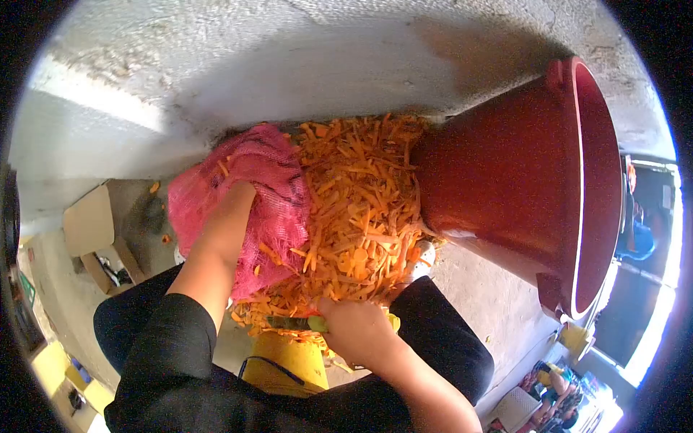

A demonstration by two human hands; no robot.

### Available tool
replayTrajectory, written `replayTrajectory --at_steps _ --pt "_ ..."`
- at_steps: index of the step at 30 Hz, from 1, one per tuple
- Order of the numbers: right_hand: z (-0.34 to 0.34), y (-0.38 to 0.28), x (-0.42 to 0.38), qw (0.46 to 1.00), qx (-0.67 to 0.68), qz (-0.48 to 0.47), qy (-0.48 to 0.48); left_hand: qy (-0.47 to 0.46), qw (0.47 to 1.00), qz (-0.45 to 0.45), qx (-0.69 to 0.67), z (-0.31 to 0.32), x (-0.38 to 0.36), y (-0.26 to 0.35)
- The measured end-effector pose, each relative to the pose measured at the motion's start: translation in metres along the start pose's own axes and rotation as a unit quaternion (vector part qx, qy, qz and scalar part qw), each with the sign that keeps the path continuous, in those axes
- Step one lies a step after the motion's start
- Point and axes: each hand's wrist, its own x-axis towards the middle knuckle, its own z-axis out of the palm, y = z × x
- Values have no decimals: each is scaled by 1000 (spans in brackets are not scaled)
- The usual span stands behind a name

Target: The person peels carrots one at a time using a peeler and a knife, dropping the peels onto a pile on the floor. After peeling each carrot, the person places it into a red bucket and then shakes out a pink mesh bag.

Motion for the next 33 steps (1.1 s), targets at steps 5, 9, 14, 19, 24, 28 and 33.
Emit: replayTrajectory --at_steps 5,9,14,19,24,28,33 --pt "1 2 -1 1000 3 -2 -2 -39 999 -7 21 5 9 -7" --pt "3 8 -1 1000 -5 0 -6 -63 998 -6 19 13 0 -13" --pt "4 7 -3 1000 4 -13 -1 -93 996 1 0 21 -19 -26" --pt "5 5 -6 1000 -8 -16 17 -132 991 5 -24 23 -41 -34" --pt "9 5 -10 999 -19 -29 42 -199 977 11 -83 5 -69 -42" --pt "13 8 -15 997 -9 -28 78 -314 932 5 -182 -27 -113 -59" --pt "17 6 -24 990 -22 -56 127 -419 872 -16 -251 -58 -175 -58"
